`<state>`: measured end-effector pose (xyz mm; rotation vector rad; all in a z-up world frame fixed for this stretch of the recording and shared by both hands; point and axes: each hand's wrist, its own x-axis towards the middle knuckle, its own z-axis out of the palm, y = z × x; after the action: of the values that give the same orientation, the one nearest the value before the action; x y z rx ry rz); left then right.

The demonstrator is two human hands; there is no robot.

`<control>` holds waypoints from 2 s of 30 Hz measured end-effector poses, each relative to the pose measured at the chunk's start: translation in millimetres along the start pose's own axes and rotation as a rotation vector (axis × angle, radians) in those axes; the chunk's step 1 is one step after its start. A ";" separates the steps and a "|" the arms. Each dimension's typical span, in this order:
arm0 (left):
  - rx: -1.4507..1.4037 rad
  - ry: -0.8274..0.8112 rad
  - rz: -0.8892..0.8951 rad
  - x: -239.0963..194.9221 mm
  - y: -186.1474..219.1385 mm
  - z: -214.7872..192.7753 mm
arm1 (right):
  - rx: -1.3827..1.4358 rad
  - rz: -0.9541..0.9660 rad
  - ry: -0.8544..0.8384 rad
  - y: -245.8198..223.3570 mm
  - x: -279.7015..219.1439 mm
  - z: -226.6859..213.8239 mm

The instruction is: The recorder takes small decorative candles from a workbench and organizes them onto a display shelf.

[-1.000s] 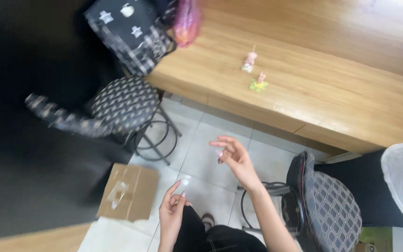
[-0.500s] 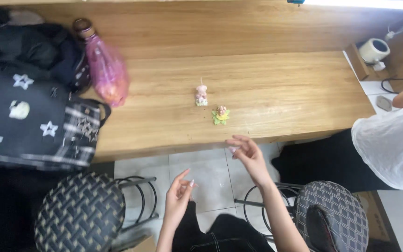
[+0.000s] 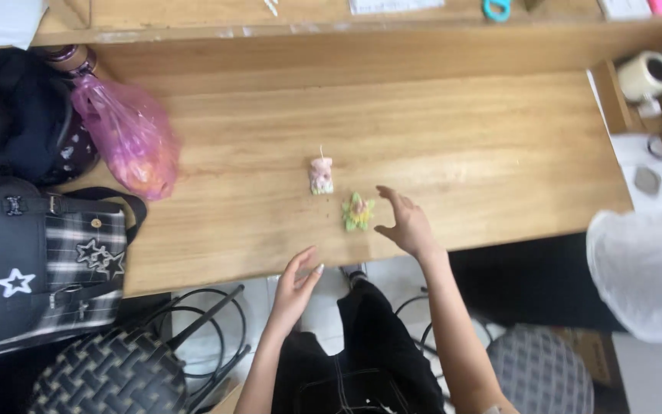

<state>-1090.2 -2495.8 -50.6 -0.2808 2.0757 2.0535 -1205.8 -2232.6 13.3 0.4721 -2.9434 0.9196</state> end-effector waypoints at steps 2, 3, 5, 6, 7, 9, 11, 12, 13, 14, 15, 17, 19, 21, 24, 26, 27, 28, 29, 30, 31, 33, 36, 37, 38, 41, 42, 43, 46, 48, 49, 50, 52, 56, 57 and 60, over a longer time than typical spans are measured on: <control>-0.028 0.071 -0.178 12.6 -0.1 25.2 | 0.062 -0.002 -0.096 28.4 21.8 14.6; 0.006 0.096 -0.117 15.9 0.9 35.6 | 0.095 -0.025 -0.125 40.0 29.8 26.0; 0.086 0.166 0.009 30.0 9.5 45.8 | 0.119 -0.067 -0.207 67.4 46.4 30.5; 0.163 0.206 0.082 35.3 12.8 50.3 | 0.120 -0.068 -0.248 76.7 48.9 34.2; 0.242 0.245 0.153 39.9 14.5 56.0 | 0.119 -0.070 -0.289 84.7 50.2 38.2; 0.340 0.275 0.183 59.0 14.2 75.7 | 0.201 -0.175 -0.274 96.8 54.6 47.6; 0.400 0.272 0.074 72.7 8.4 85.4 | 0.228 -0.255 -0.291 102.0 63.0 58.9; 0.379 0.302 0.030 76.1 2.5 92.7 | 0.209 -0.276 -0.324 104.9 61.8 62.1; 0.358 0.332 -0.014 80.5 -4.2 99.3 | 0.189 -0.297 -0.357 107.1 62.6 65.9; 0.334 0.359 -0.058 81.8 -11.6 106.2 | 0.207 -0.297 -0.368 107.9 63.3 70.0; 0.316 0.387 -0.085 81.0 -19.2 111.7 | 0.226 -0.297 -0.379 107.6 63.8 73.7; 0.280 0.438 -0.128 82.7 -31.7 121.4 | 0.257 -0.255 -0.403 109.0 66.4 73.6; 0.108 0.457 -0.182 83.8 -39.3 127.1 | 0.292 -0.165 -0.429 105.9 66.0 73.2; -0.050 0.469 -0.273 78.5 -42.7 132.2 | 0.334 -0.162 -0.400 106.3 65.2 73.5; -0.188 0.494 -0.379 69.4 -46.9 134.8 | 0.386 -0.201 -0.361 114.2 63.3 79.6; -0.167 0.517 -0.328 62.1 -52.5 134.6 | 0.435 -0.244 -0.339 121.8 64.1 85.7; -0.206 0.518 -0.322 55.3 -55.6 135.0 | 0.465 -0.266 -0.334 125.7 63.7 87.2; -0.244 0.517 -0.306 53.5 -58.4 135.5 | 0.494 -0.293 -0.319 127.1 66.6 90.3; -0.282 0.516 -0.289 50.9 -60.9 132.7 | 0.504 -0.347 -0.293 124.7 66.9 93.6; -0.341 0.527 -0.311 49.6 -63.1 132.2 | 0.500 -0.404 -0.272 125.8 68.5 89.8; -0.401 0.537 -0.333 46.5 -64.6 128.4 | 0.496 -0.461 -0.251 122.7 71.8 86.4; -0.481 0.573 -0.374 46.6 -64.8 124.7 | 0.482 -0.336 -0.369 107.2 81.6 76.2; -0.629 0.637 -0.419 47.5 -54.6 121.0 | 0.517 -0.333 -0.435 65.3 94.7 49.5; -0.734 0.651 -0.415 49.2 -48.8 118.8 | 0.542 -0.368 -0.436 47.7 100.5 41.6; -0.840 0.665 -0.402 52.6 -42.2 113.6 | 0.551 -0.398 -0.446 28.0 107.1 36.2; -1.186 0.645 -0.182 53.4 -20.3 94.8 | 0.568 -0.514 -0.477 -25.1 116.6 22.4; -1.236 0.641 -0.117 48.5 -12.8 89.8 | 0.571 -0.573 -0.486 -42.1 117.9 20.0; -1.283 0.637 -0.050 42.6 -5.1 85.3 | 0.575 -0.631 -0.494 -58.3 115.7 17.6; -1.326 0.655 0.163 13.4 16.3 68.0 | 0.570 -0.759 -0.562 -110.3 103.3 15.1; -1.337 0.689 0.288 -18.5 26.5 60.6 | 0.584 -0.812 -0.635 -144.3 87.3 15.6; -1.345 0.707 0.344 -37.3 31.8 56.9 | 0.589 -0.839 -0.677 -161.1 76.1 16.0; -1.348 0.725 0.407 -56.9 37.7 51.6 | 0.609 -0.888 -0.706 -178.6 63.2 17.0; -1.336 0.830 0.471 -99.8 51.3 49.9 | 0.647 -0.986 -0.763 -212.8 34.2 17.1; -1.313 0.995 0.644 -192.2 65.7 50.1 | 0.614 -1.057 -0.912 -281.2 -29.2 18.5; -1.327 1.022 0.695 -214.1 66.3 53.0 | 0.616 -1.096 -0.942 -295.5 -47.7 17.3; -1.305 1.125 0.857 -288.4 60.5 55.5 | 0.675 -1.276 -0.980 -344.1 -113.0 22.0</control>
<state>-829.3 -2442.6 87.5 -1.0252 0.5407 4.2369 -996.1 -2481.9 172.9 2.9161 -1.6948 1.5347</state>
